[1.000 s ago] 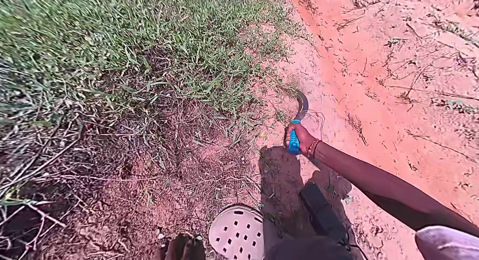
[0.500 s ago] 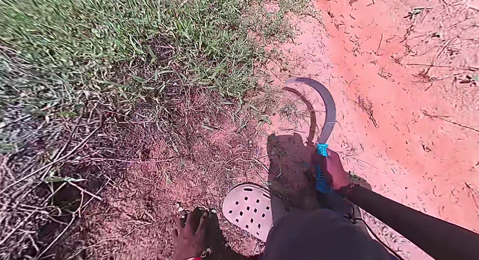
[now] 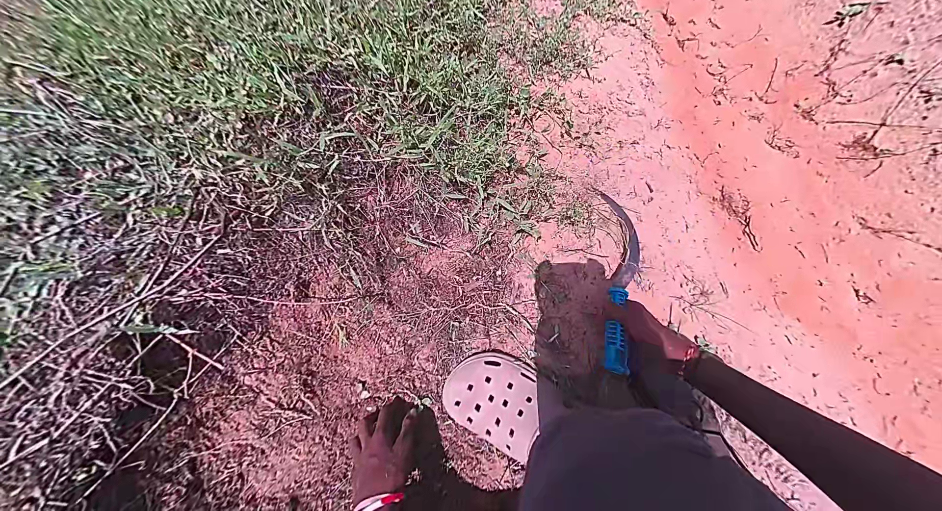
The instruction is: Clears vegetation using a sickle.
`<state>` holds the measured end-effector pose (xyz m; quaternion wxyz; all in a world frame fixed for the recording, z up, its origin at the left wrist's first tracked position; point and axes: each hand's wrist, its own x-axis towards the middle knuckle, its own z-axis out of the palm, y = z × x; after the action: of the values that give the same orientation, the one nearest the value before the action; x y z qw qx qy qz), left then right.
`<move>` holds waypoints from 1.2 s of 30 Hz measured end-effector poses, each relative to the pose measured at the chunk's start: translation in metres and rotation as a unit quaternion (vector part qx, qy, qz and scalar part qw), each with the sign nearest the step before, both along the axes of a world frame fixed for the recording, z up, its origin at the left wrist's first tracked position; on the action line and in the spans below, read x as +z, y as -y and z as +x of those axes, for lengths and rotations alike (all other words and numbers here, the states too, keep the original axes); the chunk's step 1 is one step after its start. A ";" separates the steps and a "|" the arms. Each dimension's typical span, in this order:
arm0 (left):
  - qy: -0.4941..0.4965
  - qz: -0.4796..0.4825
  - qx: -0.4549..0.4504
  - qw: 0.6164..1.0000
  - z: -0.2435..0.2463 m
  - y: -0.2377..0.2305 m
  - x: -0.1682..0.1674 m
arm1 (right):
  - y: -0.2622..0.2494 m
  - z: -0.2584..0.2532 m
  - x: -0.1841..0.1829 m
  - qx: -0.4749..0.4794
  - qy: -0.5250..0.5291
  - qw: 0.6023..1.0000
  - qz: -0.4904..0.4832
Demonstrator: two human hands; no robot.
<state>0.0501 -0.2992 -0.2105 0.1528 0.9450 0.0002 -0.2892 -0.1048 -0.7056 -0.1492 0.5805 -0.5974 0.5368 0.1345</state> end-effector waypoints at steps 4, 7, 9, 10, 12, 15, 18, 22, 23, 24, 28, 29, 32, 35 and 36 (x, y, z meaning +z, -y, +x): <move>-0.018 0.022 -0.001 1.000 0.000 0.003 0.003 | 0.033 0.053 0.057 0.354 -0.201 0.878 -0.252; -0.014 0.012 -0.001 1.000 0.001 0.003 0.004 | 0.057 0.103 0.051 0.270 -0.057 0.868 -0.412; -0.008 0.007 0.001 1.000 0.001 0.003 0.004 | 0.077 0.141 0.023 0.264 -0.003 0.869 -0.419; -0.008 0.002 0.005 1.000 -0.001 0.004 0.006 | 0.086 0.157 0.006 0.269 -0.002 0.876 -0.401; 0.000 -0.008 0.007 1.000 -0.005 0.005 0.011 | 0.098 0.182 -0.017 0.270 -0.011 0.882 -0.385; 0.024 -0.023 0.019 0.999 -0.003 0.010 0.016 | 0.096 0.215 0.000 0.231 0.045 0.887 -0.397; 0.017 -0.003 0.029 0.999 -0.002 0.012 0.014 | 0.092 0.231 0.002 0.269 0.038 0.898 -0.346; 0.009 0.008 0.028 1.000 0.000 0.019 0.017 | 0.064 0.217 -0.029 0.206 0.108 0.909 -0.346; 0.014 -0.003 0.028 1.000 -0.004 0.016 0.017 | 0.047 0.207 -0.024 0.175 0.124 0.917 -0.337; 0.020 -0.011 0.022 1.000 -0.008 0.012 0.018 | 0.032 0.199 -0.019 0.146 0.134 0.922 -0.333; -0.005 -0.092 0.048 0.995 -0.012 0.016 0.039 | -0.035 0.144 0.004 0.082 0.218 0.916 -0.328; 0.021 -0.170 0.079 0.982 -0.009 0.028 0.048 | -0.056 0.130 0.003 0.066 0.284 0.886 -0.361; 0.032 -0.416 0.174 0.892 -0.007 0.085 0.083 | -0.120 0.104 0.006 0.112 0.450 0.812 -0.355; -0.036 -0.612 0.250 0.749 -0.019 0.124 0.099 | -0.160 0.093 0.055 0.337 0.402 0.842 -0.123; -0.055 -0.644 0.321 0.692 -0.023 0.126 0.103 | -0.161 0.095 0.069 0.428 0.359 0.825 -0.084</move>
<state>0.0271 -0.4254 -0.1073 0.8071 0.5398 0.1254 -0.2037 -0.0102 -0.5445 -0.0805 0.5638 -0.8198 -0.0095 0.0999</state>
